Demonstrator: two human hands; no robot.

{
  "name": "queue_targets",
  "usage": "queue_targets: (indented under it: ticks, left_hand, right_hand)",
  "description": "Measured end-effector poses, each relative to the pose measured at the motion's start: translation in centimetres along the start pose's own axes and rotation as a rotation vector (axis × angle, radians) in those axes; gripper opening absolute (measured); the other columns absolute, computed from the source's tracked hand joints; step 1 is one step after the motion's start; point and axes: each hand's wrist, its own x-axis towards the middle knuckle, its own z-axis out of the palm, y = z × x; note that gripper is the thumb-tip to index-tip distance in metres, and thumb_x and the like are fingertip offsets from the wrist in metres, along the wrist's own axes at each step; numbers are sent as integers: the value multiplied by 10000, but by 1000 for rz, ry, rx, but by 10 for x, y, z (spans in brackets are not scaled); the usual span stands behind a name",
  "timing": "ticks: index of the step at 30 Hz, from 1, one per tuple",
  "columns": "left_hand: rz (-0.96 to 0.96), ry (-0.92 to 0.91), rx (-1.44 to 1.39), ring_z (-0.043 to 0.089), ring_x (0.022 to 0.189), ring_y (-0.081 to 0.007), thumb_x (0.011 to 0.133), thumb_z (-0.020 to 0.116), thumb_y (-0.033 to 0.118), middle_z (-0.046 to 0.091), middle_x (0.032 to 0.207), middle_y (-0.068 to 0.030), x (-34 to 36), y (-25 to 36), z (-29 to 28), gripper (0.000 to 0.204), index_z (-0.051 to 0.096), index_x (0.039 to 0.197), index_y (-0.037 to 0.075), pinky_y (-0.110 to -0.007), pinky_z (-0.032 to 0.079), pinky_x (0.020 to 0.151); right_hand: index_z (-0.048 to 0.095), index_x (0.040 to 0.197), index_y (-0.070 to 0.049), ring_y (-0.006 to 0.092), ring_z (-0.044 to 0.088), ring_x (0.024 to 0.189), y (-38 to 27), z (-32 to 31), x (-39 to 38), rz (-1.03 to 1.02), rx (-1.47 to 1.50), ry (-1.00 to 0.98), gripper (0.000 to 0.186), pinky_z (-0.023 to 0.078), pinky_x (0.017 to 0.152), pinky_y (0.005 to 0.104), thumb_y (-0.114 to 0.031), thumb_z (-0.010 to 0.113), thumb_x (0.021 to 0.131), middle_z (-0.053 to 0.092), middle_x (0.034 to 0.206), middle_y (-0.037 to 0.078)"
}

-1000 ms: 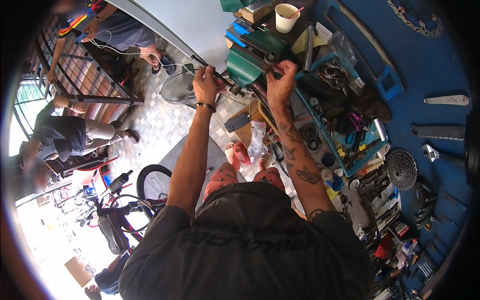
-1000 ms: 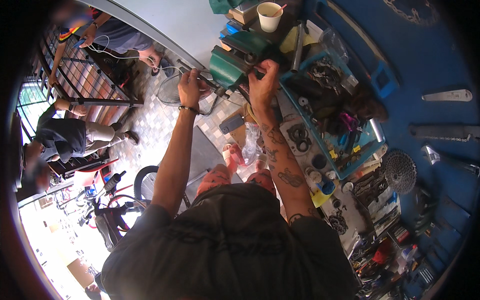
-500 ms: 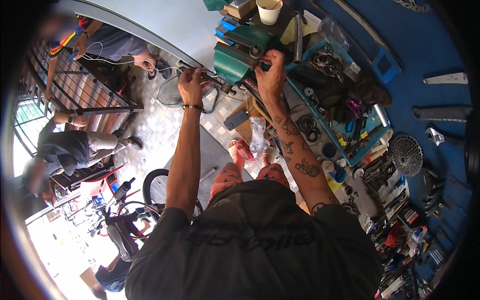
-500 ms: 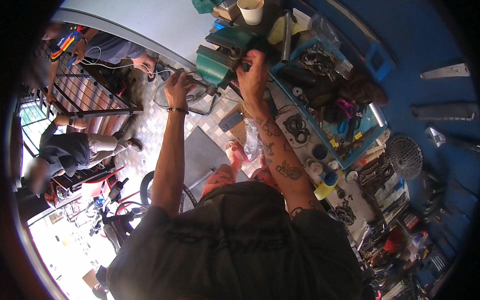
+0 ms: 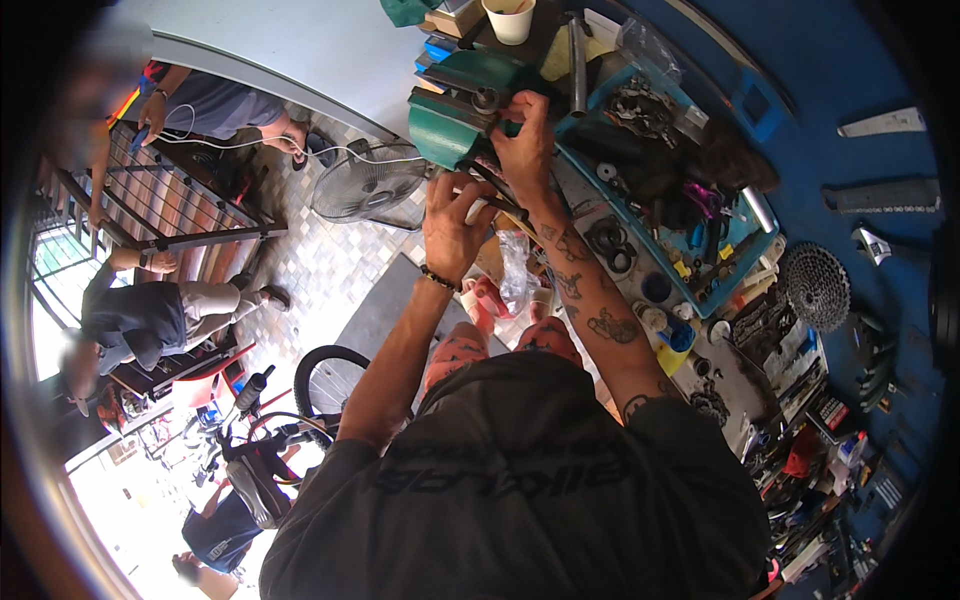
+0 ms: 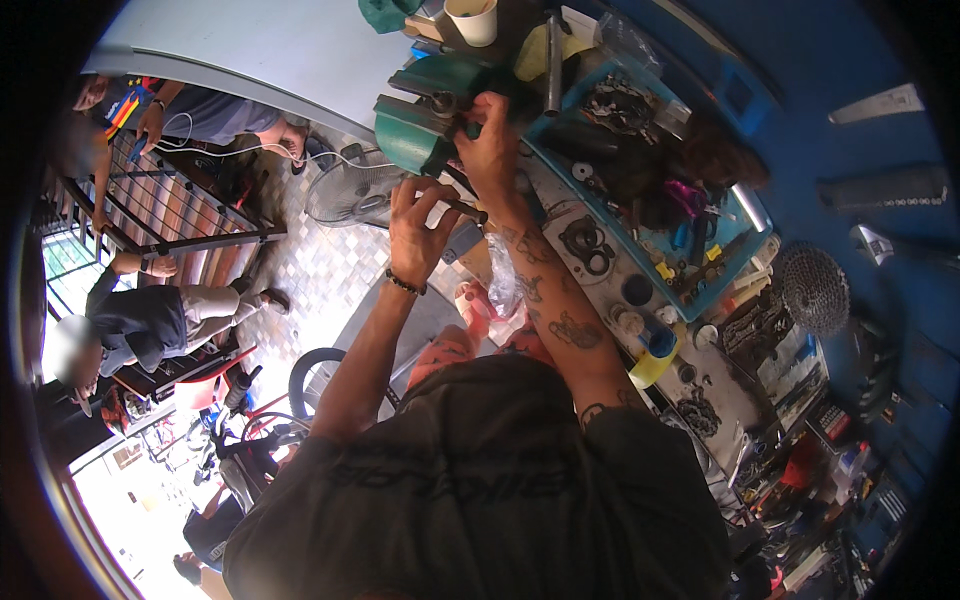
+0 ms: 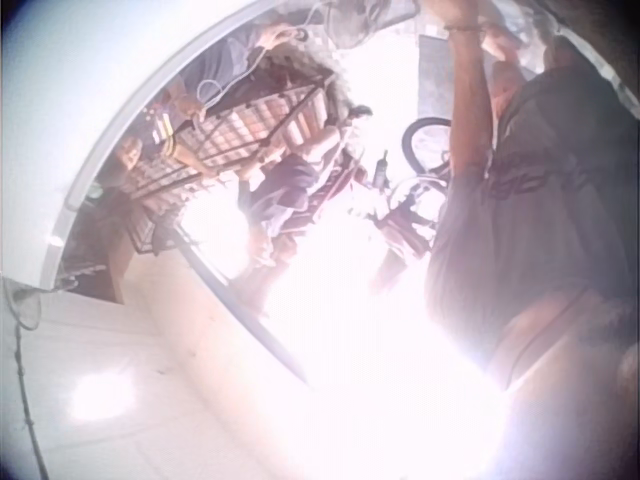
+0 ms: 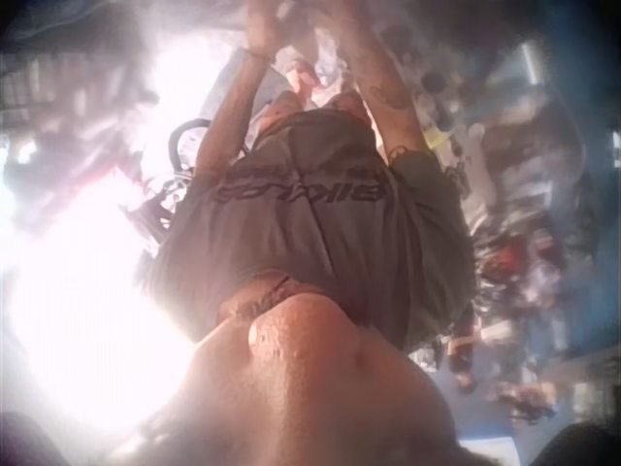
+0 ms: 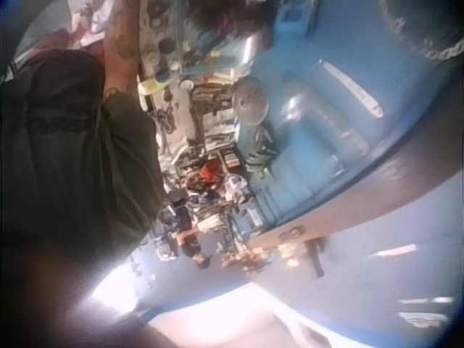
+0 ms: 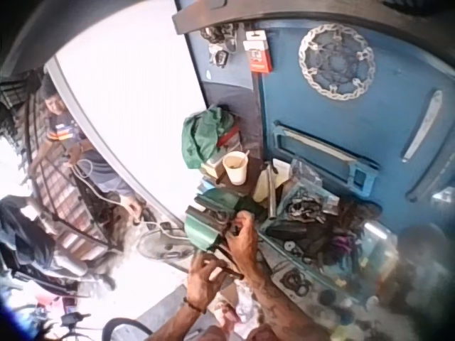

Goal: The person works on a bicycle in a workshop, using a hammer and punch to adjust a bearing or hub component. They repeatedly tap the part, inspect it, and place it back on the workbench.

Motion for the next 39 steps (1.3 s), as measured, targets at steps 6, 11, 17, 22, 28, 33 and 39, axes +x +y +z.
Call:
queue_targets:
  ticks: [6, 11, 17, 22, 28, 33, 39]
  left_hand:
    - [45, -94, 17, 581, 1050, -311, 693, 825, 56, 620, 1058, -52, -1, -2, 8, 289, 740, 957, 137, -442, 513, 897]
    - [54, -69, 43, 576, 1054, -324, 689, 824, 50, 625, 1050, -68, -9, -9, 15, 302, 728, 964, 129, -450, 509, 892]
    - [167, -65, 72, 595, 1098, -337, 705, 860, 36, 662, 1111, -111, -5, -15, 18, 271, 719, 932, 80, -441, 455, 958]
    - [147, -174, 115, 562, 1066, -370, 710, 787, -19, 620, 1066, -124, 2, 1, 14, 297, 684, 972, 76, -474, 451, 953]
    - [196, -159, 141, 547, 1083, -373, 711, 776, -35, 601, 1081, -131, -3, -5, 18, 352, 695, 1029, 94, -498, 444, 968]
    - [231, -134, 150, 582, 1090, -366, 704, 821, -27, 618, 1099, -120, -3, -18, 22, 341, 731, 1010, 94, -487, 471, 936]
    - [327, -51, 117, 596, 1036, -353, 770, 794, -21, 623, 1103, -123, -9, -45, 31, 271, 715, 991, 114, -485, 494, 850]
  right_hand:
    - [512, 1201, -28, 239, 718, 891, 13, -9, 7, -34, -14, -54, 522, 573, 811, 358, 17, 813, 778, 706, 978, 127]
    - [668, 1026, -18, 227, 738, 795, 35, -12, 12, 38, -29, -200, 332, 591, 717, 359, -73, 860, 760, 752, 899, 125]
    - [756, 976, -15, 316, 748, 837, 48, -12, 14, 84, -18, -218, 328, 593, 744, 407, -140, 884, 701, 758, 920, 172]
    - [628, 1224, -39, 401, 667, 1077, 22, -40, 1, 182, -292, -333, 534, 550, 891, 469, -155, 858, 757, 659, 1213, 209]
    - [592, 1278, 0, 363, 670, 1093, -65, -150, -40, 239, -378, -303, 522, 550, 917, 468, -190, 816, 846, 640, 1240, 210]
    - [622, 1263, -11, 200, 692, 1020, -137, -275, -58, 298, 68, -168, 393, 554, 869, 336, -157, 770, 930, 700, 1158, 123]
    - [621, 1306, -37, 145, 684, 982, -177, -372, -132, 375, -1, 63, 368, 544, 869, 302, -141, 724, 968, 723, 1108, 79]
